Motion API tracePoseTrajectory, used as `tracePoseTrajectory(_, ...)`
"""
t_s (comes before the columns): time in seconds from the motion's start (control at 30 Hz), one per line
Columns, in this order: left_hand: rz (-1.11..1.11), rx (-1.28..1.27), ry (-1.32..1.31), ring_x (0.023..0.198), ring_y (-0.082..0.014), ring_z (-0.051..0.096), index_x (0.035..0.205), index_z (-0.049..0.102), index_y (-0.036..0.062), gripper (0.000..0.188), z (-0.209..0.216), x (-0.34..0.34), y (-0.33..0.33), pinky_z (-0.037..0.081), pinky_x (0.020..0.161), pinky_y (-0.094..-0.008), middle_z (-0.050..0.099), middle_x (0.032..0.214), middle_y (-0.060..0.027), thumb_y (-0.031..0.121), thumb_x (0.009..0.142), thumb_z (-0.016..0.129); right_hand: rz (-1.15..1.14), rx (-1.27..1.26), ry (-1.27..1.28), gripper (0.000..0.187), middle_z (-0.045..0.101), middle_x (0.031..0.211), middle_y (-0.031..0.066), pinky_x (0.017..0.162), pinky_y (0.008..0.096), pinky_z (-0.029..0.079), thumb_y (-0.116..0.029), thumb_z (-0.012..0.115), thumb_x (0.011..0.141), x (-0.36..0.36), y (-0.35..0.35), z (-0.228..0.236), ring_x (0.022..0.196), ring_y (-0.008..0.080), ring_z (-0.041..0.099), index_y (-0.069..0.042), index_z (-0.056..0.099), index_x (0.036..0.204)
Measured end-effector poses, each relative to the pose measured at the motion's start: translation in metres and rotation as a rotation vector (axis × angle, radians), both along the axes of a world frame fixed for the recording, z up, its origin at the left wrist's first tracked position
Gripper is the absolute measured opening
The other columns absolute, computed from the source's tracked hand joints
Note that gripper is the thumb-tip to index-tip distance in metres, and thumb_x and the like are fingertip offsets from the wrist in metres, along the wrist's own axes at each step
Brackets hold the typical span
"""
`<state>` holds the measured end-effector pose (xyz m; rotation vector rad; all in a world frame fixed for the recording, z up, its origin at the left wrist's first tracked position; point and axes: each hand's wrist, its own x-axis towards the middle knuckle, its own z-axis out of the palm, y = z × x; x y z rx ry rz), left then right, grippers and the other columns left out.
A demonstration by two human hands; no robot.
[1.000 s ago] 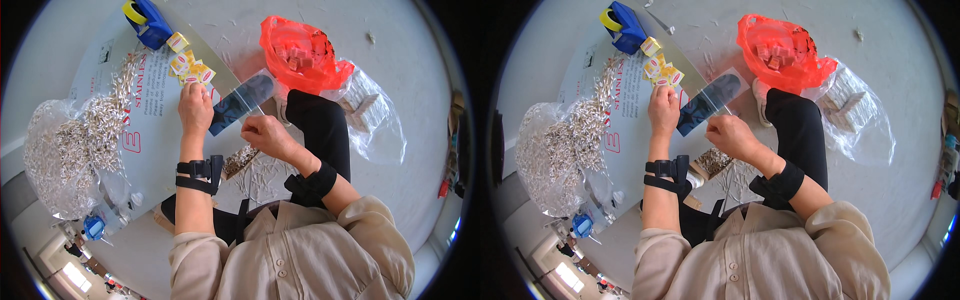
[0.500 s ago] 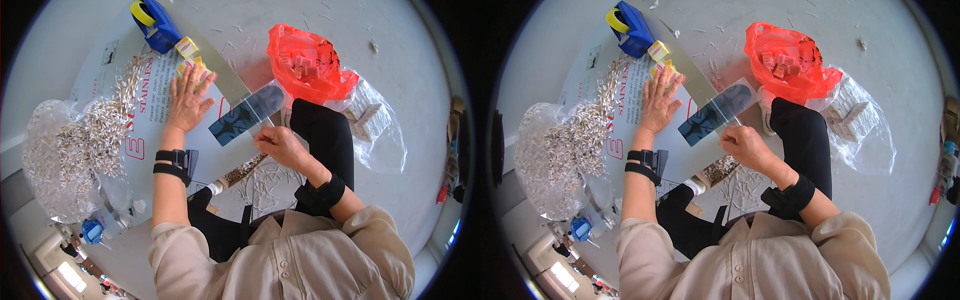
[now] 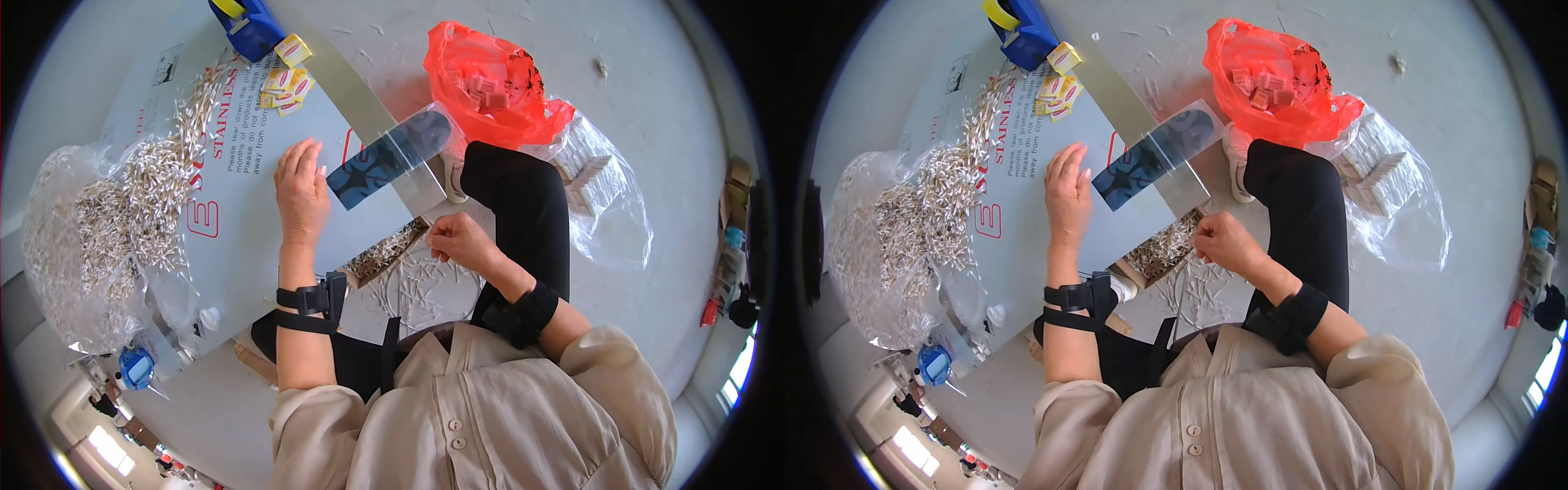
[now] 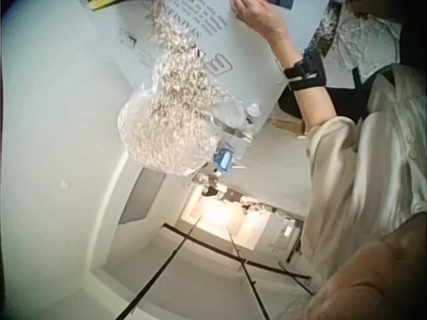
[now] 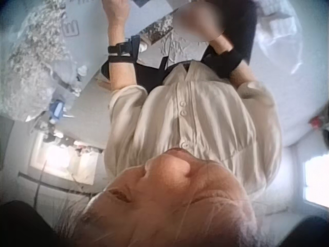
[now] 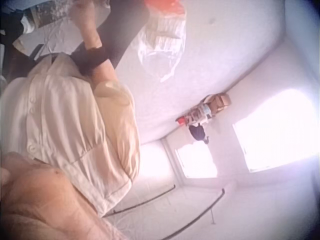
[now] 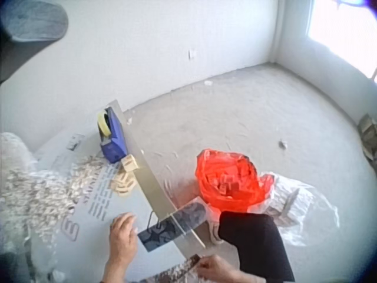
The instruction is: Packing small items into plastic bags, using tape and scissors to secure them.
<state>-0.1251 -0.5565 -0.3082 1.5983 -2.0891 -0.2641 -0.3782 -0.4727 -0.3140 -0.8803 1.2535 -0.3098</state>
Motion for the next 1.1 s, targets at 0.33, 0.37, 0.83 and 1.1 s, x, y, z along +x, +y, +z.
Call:
tracePoseTrajectory(0.33, 0.179, 0.261, 0.241, 0.076, -0.0197, 0.060, 0.089, 0.065, -0.0008, 0.015, 0.002, -0.009, -0.027, 0.049, 0.073, -0.0323, 0.063, 0.088, -0.0094, -0.002, 0.074, 0.063, 0.049, -0.138, -0.061, 0.017, 0.059, 0.060, 0.0067, 0.048, 0.0272, 0.046, -0.009, 0.060, 0.080, 0.022, 0.015, -0.005, 0.053, 0.0127, 0.058, 0.005, 0.058, 0.070)
tracePoseTrajectory(0.37, 0.259, 0.313, 0.260, 0.070, -0.0222, 0.060, 0.083, 0.065, 0.0001, 0.012, 0.002, -0.010, -0.032, 0.049, 0.068, -0.0335, 0.063, 0.079, -0.0099, -0.001, 0.071, 0.065, 0.047, -0.135, -0.058, 0.017, 0.059, 0.060, 0.0069, 0.048, 0.0275, 0.046, -0.009, 0.060, 0.079, 0.020, 0.013, -0.004, 0.054, 0.0128, 0.058, 0.005, 0.058, 0.070)
tracePoseTrajectory(0.83, 0.296, 0.619, 0.100, 0.060, -0.0208, 0.059, 0.063, 0.063, 0.0065, 0.011, 0.013, -0.014, -0.068, 0.046, 0.059, -0.0329, 0.062, 0.062, -0.0068, 0.010, 0.063, 0.073, -0.013, -0.129, -0.097, 0.014, 0.058, 0.059, 0.0074, 0.049, 0.0282, 0.045, -0.006, 0.060, 0.079, 0.016, 0.009, -0.016, 0.053, 0.0133, 0.057, 0.005, 0.058, 0.072)
tracePoseTrajectory(1.1, 0.287, 0.606, 0.082, 0.059, -0.0227, 0.059, 0.063, 0.061, 0.0065, 0.008, 0.012, -0.019, -0.068, 0.046, 0.058, -0.0342, 0.062, 0.062, -0.0067, 0.009, 0.065, 0.068, -0.025, -0.130, -0.114, 0.014, 0.058, 0.060, 0.0076, 0.049, 0.0286, 0.044, -0.007, 0.060, 0.080, 0.019, 0.007, -0.015, 0.052, 0.0134, 0.057, 0.005, 0.058, 0.072)
